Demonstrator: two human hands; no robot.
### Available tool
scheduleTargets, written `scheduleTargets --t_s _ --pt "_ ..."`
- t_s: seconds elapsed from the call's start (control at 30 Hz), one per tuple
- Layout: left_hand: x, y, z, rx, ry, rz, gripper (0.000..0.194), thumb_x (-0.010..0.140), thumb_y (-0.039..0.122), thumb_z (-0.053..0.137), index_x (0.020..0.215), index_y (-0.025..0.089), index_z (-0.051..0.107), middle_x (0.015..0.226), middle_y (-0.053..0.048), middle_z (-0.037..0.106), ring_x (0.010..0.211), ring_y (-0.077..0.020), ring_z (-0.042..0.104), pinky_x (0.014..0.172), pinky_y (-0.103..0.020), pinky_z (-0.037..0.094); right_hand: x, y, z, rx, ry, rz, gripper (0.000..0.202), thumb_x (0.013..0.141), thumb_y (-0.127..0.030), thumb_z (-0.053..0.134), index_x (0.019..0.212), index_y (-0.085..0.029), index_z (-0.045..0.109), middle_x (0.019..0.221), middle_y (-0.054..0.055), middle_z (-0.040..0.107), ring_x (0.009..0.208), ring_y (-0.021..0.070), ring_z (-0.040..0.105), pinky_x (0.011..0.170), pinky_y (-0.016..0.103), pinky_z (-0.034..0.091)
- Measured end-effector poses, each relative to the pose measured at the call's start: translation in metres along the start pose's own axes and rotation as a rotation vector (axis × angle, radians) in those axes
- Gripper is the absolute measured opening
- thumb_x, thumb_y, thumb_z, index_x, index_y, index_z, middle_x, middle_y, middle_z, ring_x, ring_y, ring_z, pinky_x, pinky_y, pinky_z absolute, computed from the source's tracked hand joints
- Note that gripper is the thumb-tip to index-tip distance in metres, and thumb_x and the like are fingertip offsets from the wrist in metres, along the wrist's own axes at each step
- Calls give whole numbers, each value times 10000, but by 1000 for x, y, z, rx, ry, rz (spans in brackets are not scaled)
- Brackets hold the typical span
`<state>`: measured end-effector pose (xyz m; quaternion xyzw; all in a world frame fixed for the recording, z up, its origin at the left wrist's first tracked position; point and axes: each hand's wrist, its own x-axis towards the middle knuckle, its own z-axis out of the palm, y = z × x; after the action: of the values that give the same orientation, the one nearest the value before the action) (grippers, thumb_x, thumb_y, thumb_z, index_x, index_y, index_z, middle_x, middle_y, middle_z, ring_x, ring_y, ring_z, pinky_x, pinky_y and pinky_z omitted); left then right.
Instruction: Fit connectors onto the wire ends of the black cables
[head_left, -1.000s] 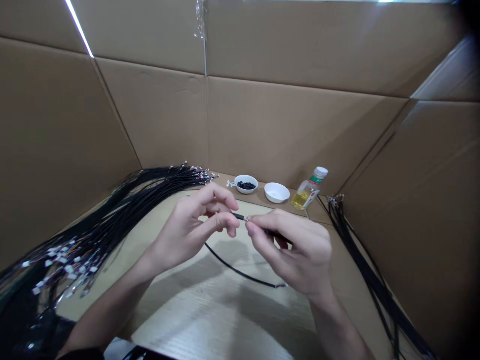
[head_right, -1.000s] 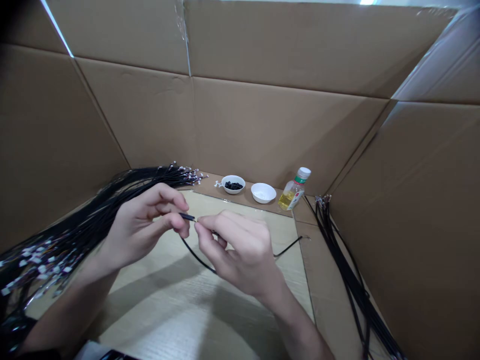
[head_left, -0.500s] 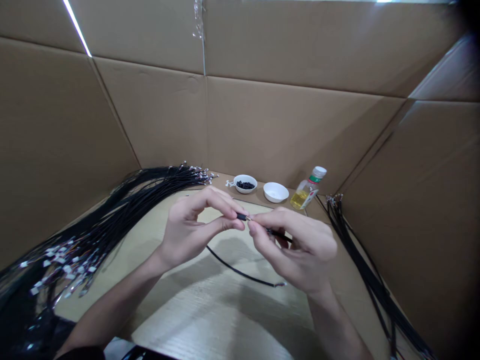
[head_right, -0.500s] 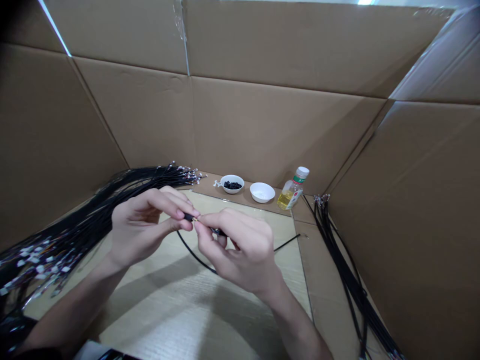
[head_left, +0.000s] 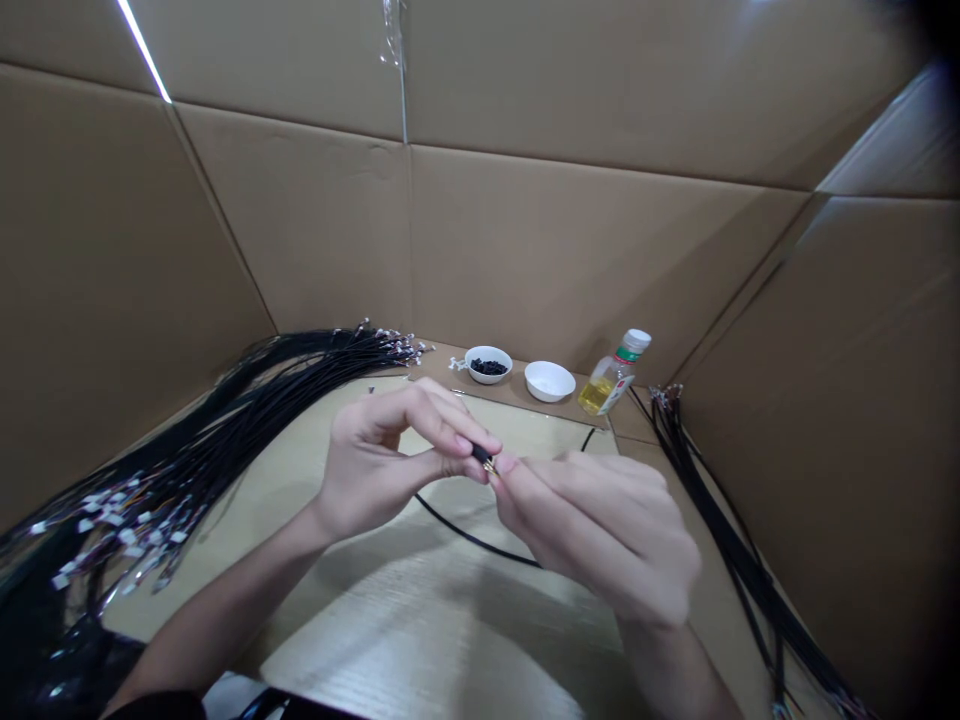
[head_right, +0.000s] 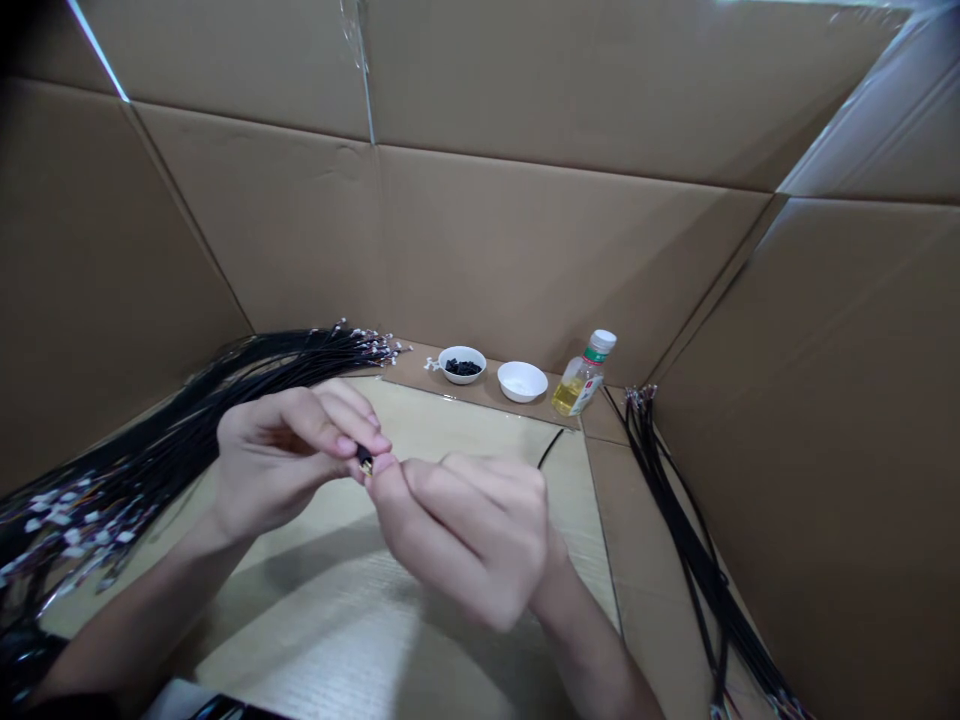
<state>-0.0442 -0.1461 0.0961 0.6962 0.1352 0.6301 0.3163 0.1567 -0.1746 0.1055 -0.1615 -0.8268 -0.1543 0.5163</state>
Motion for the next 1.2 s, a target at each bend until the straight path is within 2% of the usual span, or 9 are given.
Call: scheduleTargets --t_s 0.17,0.27,0.37,0.47,0.6,0.73,0.9,1.1,1.2 --pt "1 -1 1 -126 -49 -89 184 854 51 861 838 195 748 855 -23 829 820 -156 768 752 -264 631 -1 -3 -1 -26 16 -26 116 938 11 708 1024 -67 715 770 49 727 600 122 590 478 287 408" --pt "3 0 1 -125 -50 -97 174 858 51 853 846 192 752 794 -36 810 785 -178 773 717 -280 641 0 -3 0 34 20 48 128 941 -29 726 1039 -110 714 756 11 720 598 104 605 501 254 470" --pt "3 2 1 -146 -45 -121 162 871 68 847 847 194 748 800 -32 807 777 -163 775 699 -245 644 4 -4 0 94 24 118 137 942 -11 699 979 -143 696 748 -11 709 594 80 609 544 215 500" --pt "3 6 1 -157 -35 -202 155 889 139 854 812 185 728 773 -34 798 738 -153 775 655 -208 643 7 -7 0 74 21 143 165 944 -15 685 893 -169 656 662 -27 643 555 83 576 522 216 474" --pt "5 10 2 -170 -33 -259 205 888 226 872 779 166 709 721 -51 787 702 -163 780 636 -200 650 9 -8 -2 39 -29 142 190 947 -19 657 869 -189 626 627 -38 580 536 86 519 497 228 426" --pt "9 12 4 -241 -44 -341 217 878 179 873 762 151 692 730 -43 790 681 -134 774 637 -153 634 10 -7 -5 59 -71 173 213 960 -40 642 819 -190 588 625 -53 523 537 67 449 492 230 368" --pt "8 11 5 -375 -58 -480 230 792 103 924 773 143 699 748 -26 789 695 -123 777 657 -133 627 8 -7 -9 112 -137 219 253 951 -34 629 769 -189 547 640 -59 462 536 68 385 481 258 309" --pt "3 7 6 -367 -47 -483 238 823 166 916 772 146 684 734 -35 778 660 -123 758 628 -145 616 9 -6 -11 197 -143 269 266 958 -69 617 740 -190 527 634 -60 422 538 74 329 473 262 271" --pt "0 5 9 -294 0 -410 246 841 223 911 768 160 684 725 -27 772 636 -122 740 609 -159 614 13 -5 -9 339 -97 339 272 951 -48 619 729 -180 531 633 -60 442 540 62 349 484 241 286"
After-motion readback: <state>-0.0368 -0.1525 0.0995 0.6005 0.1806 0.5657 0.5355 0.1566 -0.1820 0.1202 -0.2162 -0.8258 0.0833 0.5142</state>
